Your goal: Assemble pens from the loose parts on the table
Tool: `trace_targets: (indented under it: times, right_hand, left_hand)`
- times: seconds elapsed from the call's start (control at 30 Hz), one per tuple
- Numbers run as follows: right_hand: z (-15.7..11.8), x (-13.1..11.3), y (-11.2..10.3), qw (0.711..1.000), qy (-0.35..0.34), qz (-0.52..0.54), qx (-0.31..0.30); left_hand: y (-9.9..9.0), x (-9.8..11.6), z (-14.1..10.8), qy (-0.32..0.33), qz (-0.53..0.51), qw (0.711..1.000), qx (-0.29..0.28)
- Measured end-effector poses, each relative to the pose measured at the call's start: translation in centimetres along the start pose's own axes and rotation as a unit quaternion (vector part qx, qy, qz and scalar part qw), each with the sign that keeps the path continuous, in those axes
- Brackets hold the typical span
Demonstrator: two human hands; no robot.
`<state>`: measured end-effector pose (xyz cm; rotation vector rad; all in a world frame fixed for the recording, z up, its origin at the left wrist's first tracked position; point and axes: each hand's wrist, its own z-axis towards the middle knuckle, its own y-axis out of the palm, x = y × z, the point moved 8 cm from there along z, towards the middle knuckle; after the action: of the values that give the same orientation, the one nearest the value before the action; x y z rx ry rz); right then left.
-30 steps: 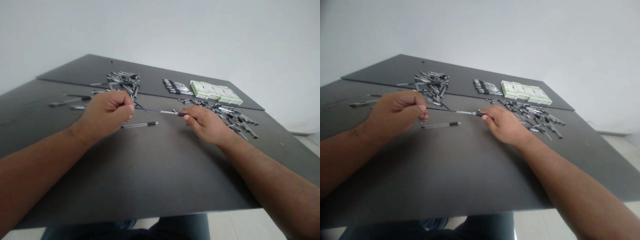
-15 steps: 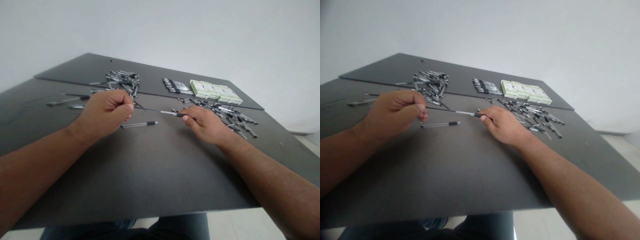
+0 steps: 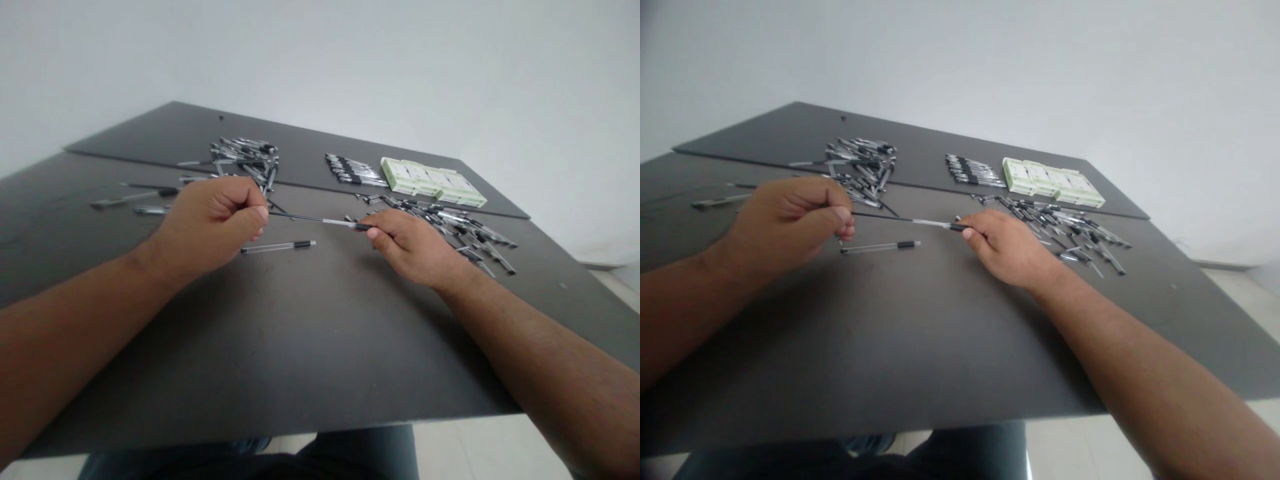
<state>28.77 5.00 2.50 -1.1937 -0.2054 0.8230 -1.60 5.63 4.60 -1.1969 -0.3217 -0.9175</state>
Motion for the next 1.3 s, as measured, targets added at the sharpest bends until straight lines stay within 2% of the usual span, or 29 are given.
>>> trace_targets:
  times: [0.53,0.7,1.0,1.17,1.3]
  right_hand:
    - [0.0,0.2,-0.1,1.0,0.006,-0.006,-0.007]
    - [0.0,0.2,-0.1,1.0,0.007,0.0,-0.012]
    - [0.1,-0.1,0.2,1.0,-0.002,-0.013,-0.021]
    - [0.1,-0.5,0.2,0.999,0.011,-0.016,-0.036]
    - [0.1,-1.3,0.0,0.998,0.051,-0.009,-0.04]
  left_hand:
    - [0.0,0.3,0.0,0.006,0.004,1.0,-0.006]
    - [-0.1,0.1,0.1,0.016,0.002,1.0,0.012]
    - [0.1,0.6,0.1,0.026,0.056,0.998,-0.004]
    - [0.9,1.2,-0.1,0.048,0.085,0.995,-0.022]
    - [2.2,1.4,-0.4,0.076,0.102,0.99,-0.057]
